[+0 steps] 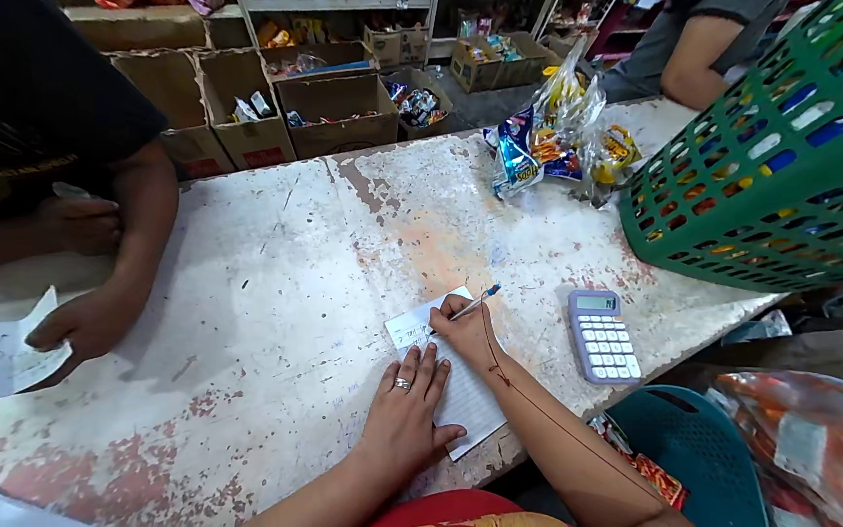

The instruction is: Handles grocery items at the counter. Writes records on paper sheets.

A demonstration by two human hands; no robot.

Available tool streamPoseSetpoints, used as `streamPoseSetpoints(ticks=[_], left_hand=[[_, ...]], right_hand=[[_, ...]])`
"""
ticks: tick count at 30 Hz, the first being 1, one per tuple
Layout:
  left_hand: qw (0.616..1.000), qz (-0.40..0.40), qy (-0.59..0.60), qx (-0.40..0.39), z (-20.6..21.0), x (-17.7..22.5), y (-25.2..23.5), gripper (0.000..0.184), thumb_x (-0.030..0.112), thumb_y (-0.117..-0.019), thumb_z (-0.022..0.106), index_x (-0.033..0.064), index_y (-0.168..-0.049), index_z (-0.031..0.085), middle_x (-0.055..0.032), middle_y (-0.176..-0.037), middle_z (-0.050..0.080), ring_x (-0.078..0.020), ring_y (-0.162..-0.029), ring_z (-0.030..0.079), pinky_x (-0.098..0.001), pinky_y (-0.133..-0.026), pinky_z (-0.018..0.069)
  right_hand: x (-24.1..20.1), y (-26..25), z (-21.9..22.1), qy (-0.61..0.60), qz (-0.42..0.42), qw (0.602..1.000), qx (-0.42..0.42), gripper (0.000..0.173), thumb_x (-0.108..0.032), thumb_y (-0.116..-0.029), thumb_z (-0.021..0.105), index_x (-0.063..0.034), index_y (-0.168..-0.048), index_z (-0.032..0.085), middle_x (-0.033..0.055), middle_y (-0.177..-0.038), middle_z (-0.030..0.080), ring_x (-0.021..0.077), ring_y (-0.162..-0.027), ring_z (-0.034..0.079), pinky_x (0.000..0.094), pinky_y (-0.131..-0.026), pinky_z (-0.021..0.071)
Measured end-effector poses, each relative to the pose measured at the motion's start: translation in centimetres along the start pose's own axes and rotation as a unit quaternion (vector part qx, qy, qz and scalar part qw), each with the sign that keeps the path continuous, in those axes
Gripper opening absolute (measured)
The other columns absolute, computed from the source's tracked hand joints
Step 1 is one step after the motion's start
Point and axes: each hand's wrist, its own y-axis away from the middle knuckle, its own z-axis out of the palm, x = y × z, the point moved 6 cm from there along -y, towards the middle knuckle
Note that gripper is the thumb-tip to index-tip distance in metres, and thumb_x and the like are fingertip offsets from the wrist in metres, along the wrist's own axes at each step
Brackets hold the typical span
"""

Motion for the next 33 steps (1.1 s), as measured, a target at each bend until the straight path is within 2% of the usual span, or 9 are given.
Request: streamPoseSetpoints(ticks=[6,14,16,19,21,22,26,31,33], left_hand=[[1.000,0.001,0.001,-0.001,-0.2,0.1,0.1,0.095,0.080,-0.0916,0.030,0.0082,-0.148,0.053,-0.0175,-0.159,0.044,-0.0390,-0.143,0.046,-0.0569,-0.108,0.0445],[0.999,-0.003,0.040,-0.001,-0.6,0.3,0.2,0.092,0.080,-0.0889,0.040,0.0081,-0.142,0.059,-0.0283,-0.149,0.050,-0.0466,-0.140,0.047,-0.0614,-0.109,0.0432],[0.999,-0.005,0.038,-0.011,-0.8,0.3,0.2,0.092,0.080,-0.0895,0.039,0.0079,-0.142,0.059,-0.0282,-0.149,0.050,-0.0466,-0.140,0.047,-0.0611,-0.109,0.0430],[1.000,-0.012,0.012,-0.011,-1.2,0.7,0.5,0.091,0.079,-0.0882,0.043,0.0068,-0.141,0.060,-0.0246,-0.148,0.053,-0.0449,-0.135,0.053,-0.0585,-0.100,0.0508],[0.999,-0.026,-0.008,-0.041,-1.5,1.1,0.8,0.092,0.077,-0.0863,0.049,0.0064,-0.145,0.057,-0.0216,-0.153,0.049,-0.0403,-0.133,0.056,-0.0532,-0.094,0.0525],[0.998,-0.030,-0.015,-0.056,-1.5,1.2,0.9,0.093,0.076,-0.0862,0.051,0.0056,-0.147,0.055,-0.0218,-0.155,0.047,-0.0389,-0.133,0.056,-0.0517,-0.095,0.0520],[0.992,-0.032,0.010,-0.119,-1.6,1.8,1.2,0.096,0.074,-0.0862,0.055,0.0030,-0.151,0.048,-0.0290,-0.157,0.040,-0.0452,-0.141,0.046,-0.0570,-0.105,0.0465],[0.987,-0.027,0.036,-0.155,-1.6,2.3,1.3,0.096,0.071,-0.0874,0.059,0.0011,-0.152,0.045,-0.0338,-0.156,0.036,-0.0525,-0.143,0.040,-0.0634,-0.107,0.0428],[0.984,-0.026,0.037,-0.170,-1.8,2.4,1.3,0.095,0.070,-0.0889,0.057,0.0001,-0.152,0.044,-0.0352,-0.157,0.035,-0.0533,-0.143,0.039,-0.0637,-0.108,0.0421]], right_hand=[[0.0,0.0,-0.1,0.006,0.009,1.000,-0.003,0.036,-0.009,-0.0882,0.068,-0.0123,-0.060,0.046,-0.0065,-0.052,0.042,0.0006,-0.048,0.040,0.0196,-0.049,0.0330],[0.3,0.0,-0.1,-0.002,-0.006,1.000,0.006,0.036,-0.009,-0.0892,0.066,-0.0130,-0.060,0.045,-0.0067,-0.052,0.040,0.0009,-0.048,0.039,0.0198,-0.048,0.0318],[0.2,0.1,-0.1,0.000,-0.008,1.000,0.009,0.036,-0.007,-0.0887,0.065,-0.0128,-0.060,0.045,-0.0065,-0.052,0.040,0.0013,-0.048,0.039,0.0200,-0.049,0.0314],[-0.1,0.1,-0.2,0.008,-0.003,1.000,0.022,0.036,-0.006,-0.0903,0.065,-0.0114,-0.061,0.045,-0.0056,-0.052,0.040,0.0013,-0.048,0.039,0.0200,-0.049,0.0318],[0.0,0.0,-0.2,0.010,-0.003,0.999,0.033,0.034,-0.008,-0.0922,0.065,-0.0106,-0.063,0.047,-0.0046,-0.053,0.042,0.0024,-0.049,0.041,0.0213,-0.049,0.0339],[0.0,0.0,-0.2,0.013,-0.006,0.999,0.036,0.034,-0.008,-0.0935,0.065,-0.0104,-0.064,0.047,-0.0042,-0.053,0.042,0.0028,-0.049,0.041,0.0214,-0.049,0.0346],[-0.4,0.0,-0.2,0.008,0.007,1.000,-0.014,0.035,-0.008,-0.0924,0.064,-0.0105,-0.063,0.046,-0.0036,-0.053,0.041,0.0040,-0.048,0.041,0.0222,-0.049,0.0336],[-1.8,2.2,1.4,-0.103,0.030,0.993,-0.055,0.033,-0.014,-0.0899,0.075,-0.0105,-0.065,0.054,-0.0075,-0.056,0.053,-0.0014,-0.051,0.050,0.0167,-0.053,0.0437],[-1.3,2.7,2.3,-0.107,0.017,0.993,-0.042,0.034,-0.016,-0.0892,0.076,-0.0116,-0.064,0.054,-0.0090,-0.056,0.053,-0.0028,-0.051,0.050,0.0157,-0.053,0.0431]])
